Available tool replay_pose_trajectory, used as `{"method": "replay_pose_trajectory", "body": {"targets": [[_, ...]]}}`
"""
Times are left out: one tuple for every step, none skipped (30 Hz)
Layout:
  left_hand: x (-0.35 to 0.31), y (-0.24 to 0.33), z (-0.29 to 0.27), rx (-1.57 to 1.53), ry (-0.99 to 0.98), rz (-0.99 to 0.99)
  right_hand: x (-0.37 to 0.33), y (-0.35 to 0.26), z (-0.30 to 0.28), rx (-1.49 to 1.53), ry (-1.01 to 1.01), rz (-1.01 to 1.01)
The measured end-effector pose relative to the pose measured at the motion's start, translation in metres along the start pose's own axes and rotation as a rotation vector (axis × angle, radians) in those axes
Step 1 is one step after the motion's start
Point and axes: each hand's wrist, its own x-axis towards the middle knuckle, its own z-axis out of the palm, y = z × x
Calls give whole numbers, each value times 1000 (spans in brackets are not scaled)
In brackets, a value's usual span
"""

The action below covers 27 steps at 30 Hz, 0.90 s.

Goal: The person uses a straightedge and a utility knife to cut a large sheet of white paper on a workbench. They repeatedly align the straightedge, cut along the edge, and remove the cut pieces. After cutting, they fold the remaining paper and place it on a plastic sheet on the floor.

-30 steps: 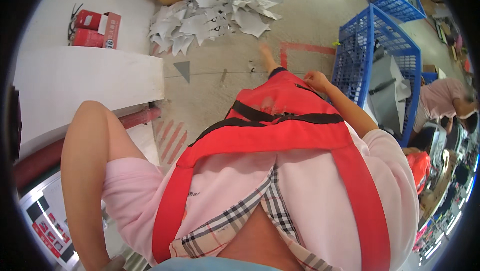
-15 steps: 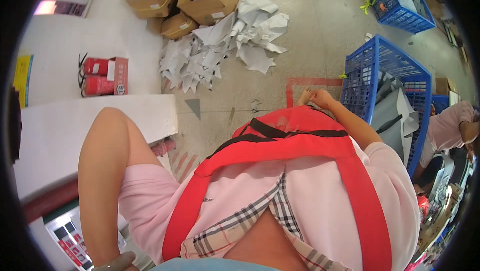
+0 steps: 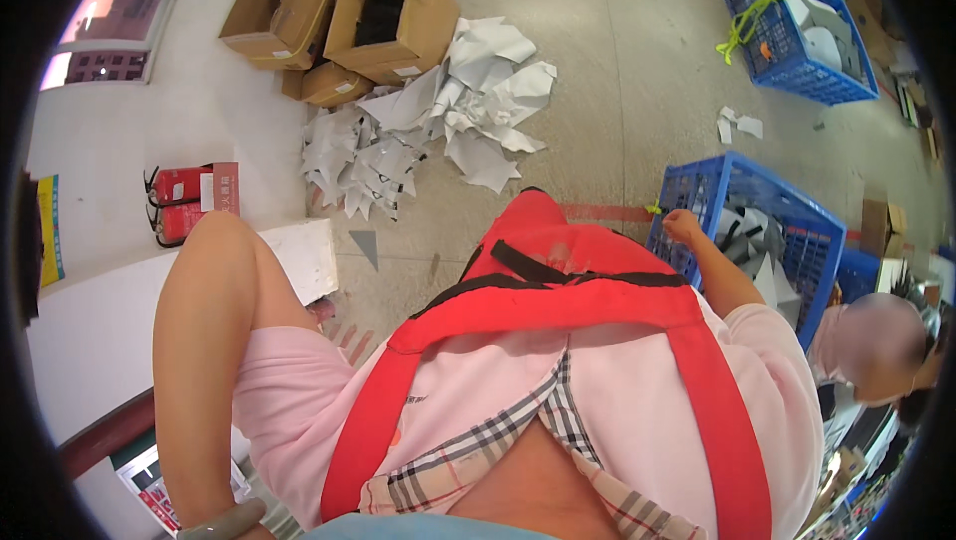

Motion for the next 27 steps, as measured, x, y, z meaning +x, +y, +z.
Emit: {"method": "replay_pose_trajectory", "body": {"targets": [[15,3,1,6,2,0,18,-15,3,-74,-35,-37],[30,7,1,20,11,-7,38,-35,12,-145,-70,-77],[45,9,1,31,13,-11,54,-54,17,-214,-103,-116],[53,1,-5,-11,41,4,77,-73,12,-277,-96,-162],[90,2,-2,-29,-21,47,101,-60,6,-267,-31,-183],[95,-5,-11,-44,18,55,124,-90,14,-339,-82,-252],[122,-3,-13,-45,-8,84,138,-110,16,-364,-85,-310],[155,10,-12,-23,-66,126,149,-125,15,-227,-143,-258],[151,14,-24,1,-5,112,141,-186,26,-480,-204,-393],[174,24,-29,-19,-29,158,144,-201,7,-397,-223,-498],[194,31,-35,-36,-48,195,148,-224,-12,-465,-231,-468],[213,41,-43,-46,-72,241,150,-248,-25,-524,-243,-433],[233,53,-51,-55,-105,294,157,-267,-43,-530,-205,-469],[250,64,-57,-65,-150,346,165,-278,-62,-533,-174,-497],[269,79,-65,-73,-203,418,178,-293,-81,-534,-146,-527],[287,94,-72,-92,-254,494,197,-305,-103,-451,-65,-424],[304,107,-79,-107,-297,555,214,-311,-121,-363,2,-310],[318,121,-86,-118,-340,619,229,-316,-137,-266,116,-310],[332,137,-93,-131,-391,677,243,-321,-148,-156,239,-308],[345,151,-98,-143,-441,727,255,-327,-154,-26,260,-225],[359,165,-104,-151,-488,778,265,-331,-158,101,281,-141],[372,175,-108,-156,-522,819,273,-337,-163,4,223,-168],[384,185,-112,-161,-558,862,278,-343,-169,-99,165,-198],[397,192,-115,-164,-581,895,283,-350,-175,-204,106,-230],[407,202,-117,-153,-599,912,285,-368,-175,-256,38,-204],[422,209,-118,-147,-620,934,289,-377,-179,-307,-13,-171],[436,216,-118,-143,-636,957,299,-388,-184,-324,-53,-185]]}}
